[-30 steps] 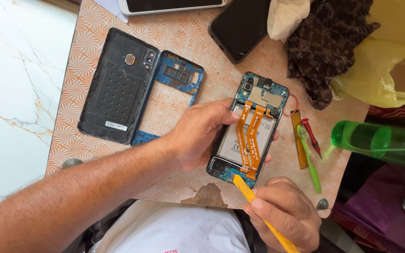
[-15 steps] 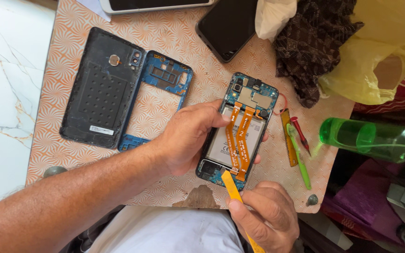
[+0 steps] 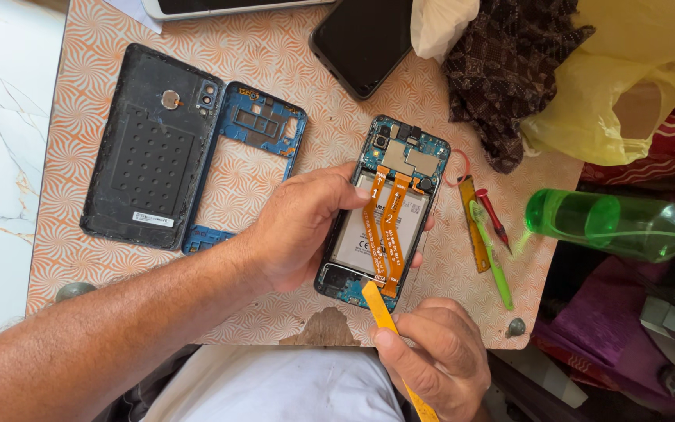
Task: The person disassembles a smartphone by removing the back cover and internal frame, then uses a yellow plastic tool to pry and separate internal components. The person handles the phone parts and tools on a cluttered table.
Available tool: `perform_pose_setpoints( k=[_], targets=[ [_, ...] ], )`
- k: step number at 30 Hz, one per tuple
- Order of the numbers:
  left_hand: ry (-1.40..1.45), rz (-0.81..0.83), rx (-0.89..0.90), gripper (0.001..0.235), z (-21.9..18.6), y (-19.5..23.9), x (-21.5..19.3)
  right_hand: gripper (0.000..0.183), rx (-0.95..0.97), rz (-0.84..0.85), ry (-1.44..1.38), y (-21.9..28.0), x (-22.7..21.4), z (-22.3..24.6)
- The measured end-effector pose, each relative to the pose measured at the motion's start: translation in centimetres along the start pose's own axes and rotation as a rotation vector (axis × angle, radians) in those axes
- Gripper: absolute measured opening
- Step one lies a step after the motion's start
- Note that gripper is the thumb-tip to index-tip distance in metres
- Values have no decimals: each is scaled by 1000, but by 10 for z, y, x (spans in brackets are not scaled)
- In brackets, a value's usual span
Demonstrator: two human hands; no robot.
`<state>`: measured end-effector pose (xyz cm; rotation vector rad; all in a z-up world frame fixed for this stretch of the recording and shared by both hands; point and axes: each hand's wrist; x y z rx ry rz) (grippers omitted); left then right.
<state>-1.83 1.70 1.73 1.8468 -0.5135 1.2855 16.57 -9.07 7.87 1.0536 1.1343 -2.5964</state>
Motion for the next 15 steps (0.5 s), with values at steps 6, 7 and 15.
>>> perform_pose_setpoints(
  k=[6,7,15],
  targets=[
    [-4,-12,8,53,-2,0,1,42,2,-4,20,3,1,-1],
    [-5,-7,13,53,-2,1,2,40,-11,-24,-1,4,0,-3],
    [6,11,-2,55,-2,0,0,24,141,-229,-83,20,-14,-10]
  ],
)
Point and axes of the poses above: each hand's wrist, its own y-axis away from the middle knuckle, its own x-axis out of the palm, z = x × y, and after that the axes turned 11 degrees about -z, right-handed
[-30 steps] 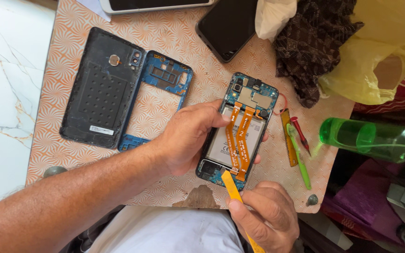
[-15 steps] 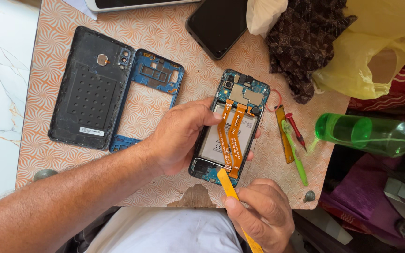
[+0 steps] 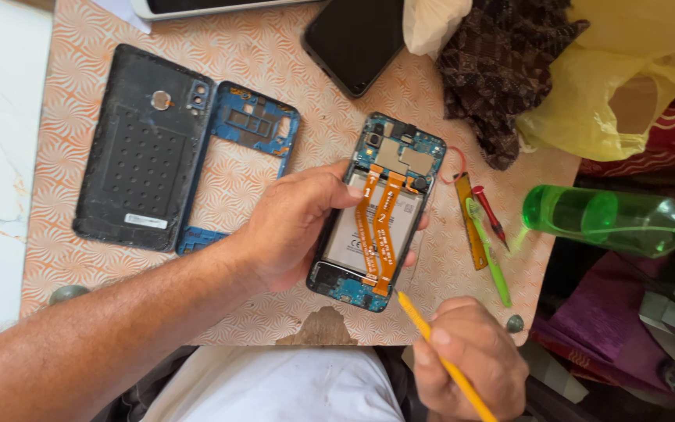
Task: The person disassembles a smartphone by removing the back cover and internal frame, then uses a yellow plastic tool to pry and separate internal components. The person handles the phone parts and tools on a cluttered table.
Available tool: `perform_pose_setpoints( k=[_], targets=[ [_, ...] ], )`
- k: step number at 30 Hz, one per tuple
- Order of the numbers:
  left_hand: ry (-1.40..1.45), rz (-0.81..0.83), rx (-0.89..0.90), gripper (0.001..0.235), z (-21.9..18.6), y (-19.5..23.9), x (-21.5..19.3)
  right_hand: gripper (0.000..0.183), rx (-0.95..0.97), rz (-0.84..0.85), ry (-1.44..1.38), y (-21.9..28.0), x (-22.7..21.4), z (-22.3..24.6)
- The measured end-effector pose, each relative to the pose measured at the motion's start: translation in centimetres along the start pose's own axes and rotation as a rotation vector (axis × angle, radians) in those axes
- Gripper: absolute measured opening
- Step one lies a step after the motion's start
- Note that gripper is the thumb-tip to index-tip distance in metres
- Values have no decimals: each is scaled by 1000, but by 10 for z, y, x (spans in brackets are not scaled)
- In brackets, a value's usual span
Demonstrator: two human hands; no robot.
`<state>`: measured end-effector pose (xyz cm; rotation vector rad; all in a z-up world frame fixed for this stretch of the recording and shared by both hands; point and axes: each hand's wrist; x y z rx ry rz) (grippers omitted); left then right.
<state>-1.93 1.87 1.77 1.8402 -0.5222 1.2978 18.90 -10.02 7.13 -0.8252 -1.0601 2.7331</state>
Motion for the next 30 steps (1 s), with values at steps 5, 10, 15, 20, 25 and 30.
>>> perform_pose_setpoints(
  k=[5,10,15,20,25,30],
  targets=[
    [15,35,-2,56,4,-1,-4,25,86,43,-96,-4,11,8],
    [14,67,4,57,6,-4,-9,35,-23,186,-137,-19,25,4],
    [21,83,17,57,8,-5,-12,47,4,260,-53,-21,28,9],
    [42,84,5,57,9,-5,-13,47,-15,269,-36,-18,32,8],
    [26,72,9,57,10,-5,-13,48,-29,263,-36,-17,32,6],
    [10,80,30,57,9,-4,-13,46,-17,225,-20,-14,31,7]
  ],
)
Point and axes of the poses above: each hand's wrist, its own y-axis away from the middle knuckle, its own x-axis out of the palm, z = x × y, and after that the axes turned 11 degrees about -z, right-handed
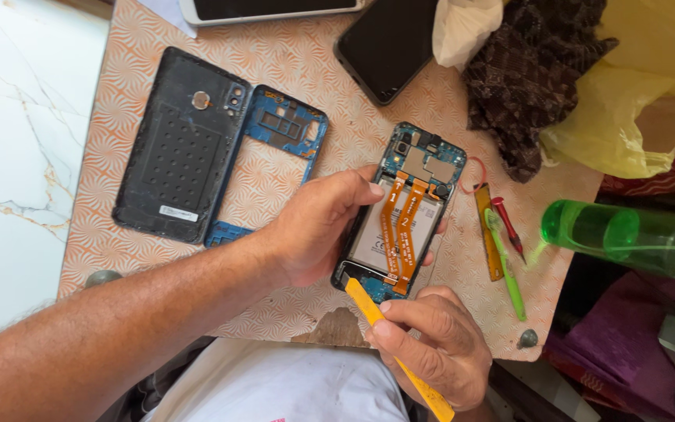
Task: The person disassembles a smartphone by removing the back cover and internal frame, then uses a yellow plastic tool to pry and separate internal components. The person handles the phone parts and tools on a cluttered table.
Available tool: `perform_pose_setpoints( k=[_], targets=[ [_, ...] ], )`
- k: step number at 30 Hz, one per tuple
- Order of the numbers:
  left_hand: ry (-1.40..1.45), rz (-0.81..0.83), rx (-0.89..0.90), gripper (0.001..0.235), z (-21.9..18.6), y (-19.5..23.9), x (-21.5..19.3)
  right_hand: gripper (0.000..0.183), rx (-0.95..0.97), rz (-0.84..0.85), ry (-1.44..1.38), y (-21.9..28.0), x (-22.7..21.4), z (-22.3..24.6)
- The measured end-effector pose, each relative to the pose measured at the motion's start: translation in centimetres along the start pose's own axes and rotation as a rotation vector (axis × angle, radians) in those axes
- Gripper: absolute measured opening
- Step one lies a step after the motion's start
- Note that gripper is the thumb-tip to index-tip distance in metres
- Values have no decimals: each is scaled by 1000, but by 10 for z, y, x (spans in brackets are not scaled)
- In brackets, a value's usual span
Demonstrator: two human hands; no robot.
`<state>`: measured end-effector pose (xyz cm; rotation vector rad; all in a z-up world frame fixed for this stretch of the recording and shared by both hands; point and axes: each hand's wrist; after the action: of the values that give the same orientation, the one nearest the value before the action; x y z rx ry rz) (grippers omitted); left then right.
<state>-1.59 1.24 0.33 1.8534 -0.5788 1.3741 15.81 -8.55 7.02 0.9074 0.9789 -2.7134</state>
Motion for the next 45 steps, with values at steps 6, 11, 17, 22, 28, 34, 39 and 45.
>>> perform_pose_setpoints(
  k=[6,11,17,22,28,34,39,45],
  targets=[
    [0,-58,-12,58,-3,-1,4,30,-23,-110,-9,9,-13,-6],
    [11,-39,-8,59,-1,-1,0,23,154,-266,-19,26,-23,-2],
    [39,-51,-35,62,-1,-2,0,22,213,-314,-51,34,-19,-8],
    [44,-67,-62,62,-3,-2,-1,19,308,-382,-107,39,-18,-8],
    [36,-63,-46,62,-2,0,1,23,369,-478,-273,47,-15,-15],
    [18,-43,-19,63,-5,2,5,26,523,-565,-512,59,-14,-20],
    [-25,-25,8,64,-6,2,7,23,704,-628,-586,68,-17,-23],
    [-66,-50,28,65,-4,2,6,22,802,-639,-638,70,-20,-27]
  ],
)
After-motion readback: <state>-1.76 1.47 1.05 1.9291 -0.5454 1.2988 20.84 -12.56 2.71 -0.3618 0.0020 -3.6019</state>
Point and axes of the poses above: each hand's wrist, its own y-axis away from the middle knuckle, its own x-axis out of the palm, z = x × y, and after that the axes turned 11 degrees about -z, right-handed
